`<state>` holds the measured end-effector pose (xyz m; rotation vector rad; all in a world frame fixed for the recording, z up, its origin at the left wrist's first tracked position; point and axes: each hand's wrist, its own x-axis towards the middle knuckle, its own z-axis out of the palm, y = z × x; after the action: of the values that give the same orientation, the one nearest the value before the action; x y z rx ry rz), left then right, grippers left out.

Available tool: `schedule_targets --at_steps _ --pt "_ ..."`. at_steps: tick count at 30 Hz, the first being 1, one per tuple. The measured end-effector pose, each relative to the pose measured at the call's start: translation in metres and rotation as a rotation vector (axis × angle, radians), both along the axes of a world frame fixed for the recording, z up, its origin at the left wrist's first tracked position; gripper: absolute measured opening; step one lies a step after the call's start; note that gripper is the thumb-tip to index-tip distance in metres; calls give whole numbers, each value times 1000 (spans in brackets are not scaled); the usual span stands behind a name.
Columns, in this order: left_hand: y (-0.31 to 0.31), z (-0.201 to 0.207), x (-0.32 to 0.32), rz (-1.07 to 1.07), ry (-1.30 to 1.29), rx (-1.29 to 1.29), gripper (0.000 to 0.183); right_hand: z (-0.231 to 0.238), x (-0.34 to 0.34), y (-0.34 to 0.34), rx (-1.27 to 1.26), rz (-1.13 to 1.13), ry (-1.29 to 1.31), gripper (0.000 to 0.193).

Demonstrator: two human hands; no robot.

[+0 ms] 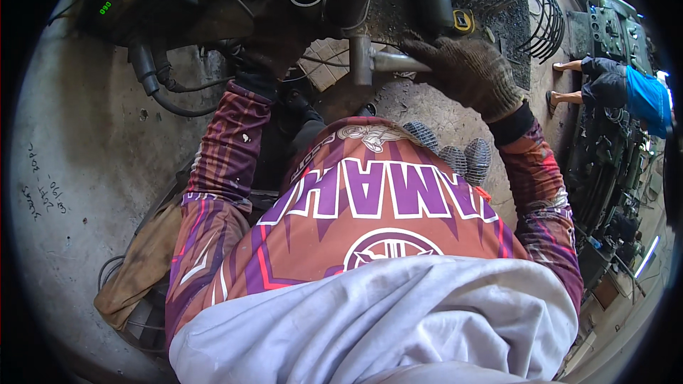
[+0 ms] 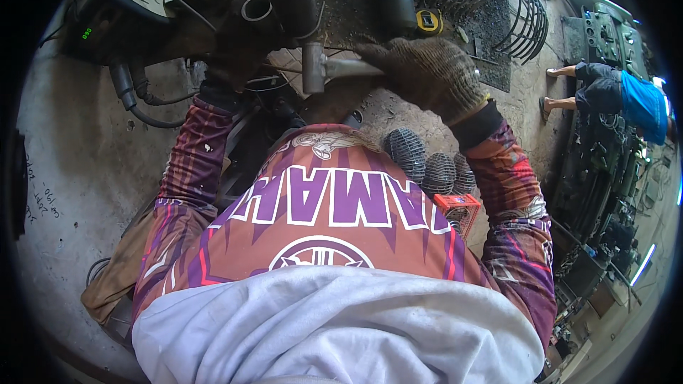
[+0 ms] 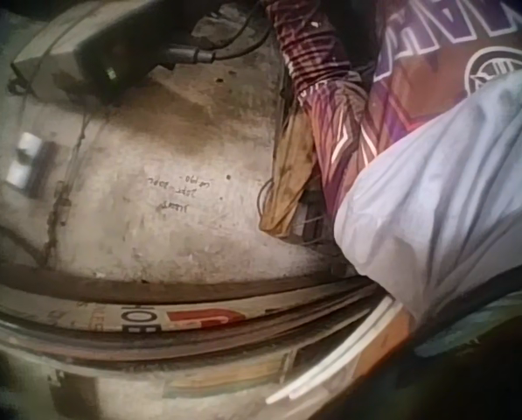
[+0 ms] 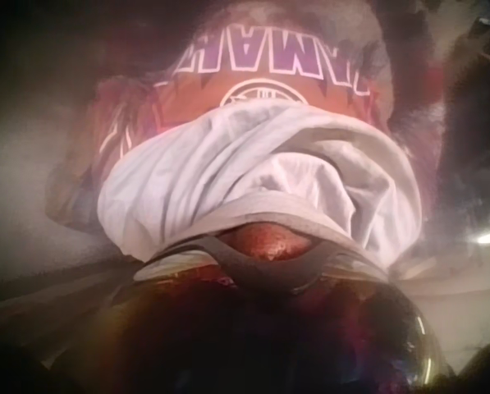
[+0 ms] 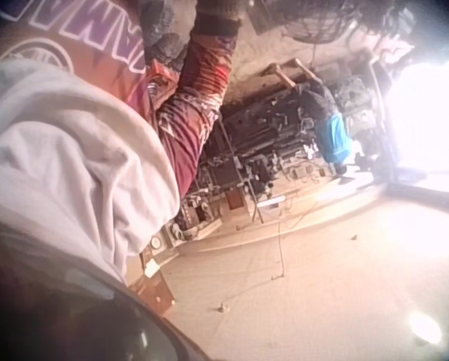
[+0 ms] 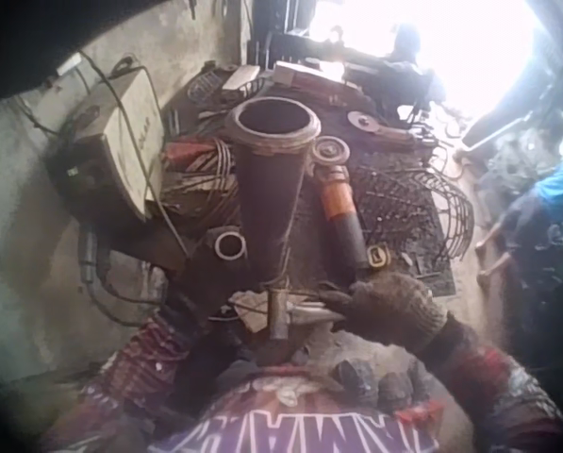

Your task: The person aligns a smaller pipe section against a larger vertical pipe, hammers it into position, and secures it with wire.

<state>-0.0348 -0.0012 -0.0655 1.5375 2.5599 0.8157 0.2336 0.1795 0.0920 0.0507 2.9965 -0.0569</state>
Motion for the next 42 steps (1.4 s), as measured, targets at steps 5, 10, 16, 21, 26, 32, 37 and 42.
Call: schedule_targets --at_steps 5,10,16,21,26,32,37,42 --pt "-2 50 11 -108 46 112 53 4 2 -1 1 -14 8 60" --pt "-6 56 8 -116 5 96 50 0 1 8 -32 -43 29 60" --pt "-6 57 7 -133 -32 216 51 10 -13 -2 62 -93 -108 51" --pt "-7 59 8 -127 -68 300 52 8 -1 -4 46 55 -45 54" --pt "-12 71 13 -125 -229 400 53 12 -18 -5 79 -71 -81 48" --pt "-10 71 10 -178 -53 331 55 24 -15 -10 102 20 -150 45" --pt "-12 62 5 -227 72 252 46 18 -7 -2 64 20 -56 49" --pt "-10 58 3 -213 -124 341 45 23 -18 2 43 -82 -75 56"
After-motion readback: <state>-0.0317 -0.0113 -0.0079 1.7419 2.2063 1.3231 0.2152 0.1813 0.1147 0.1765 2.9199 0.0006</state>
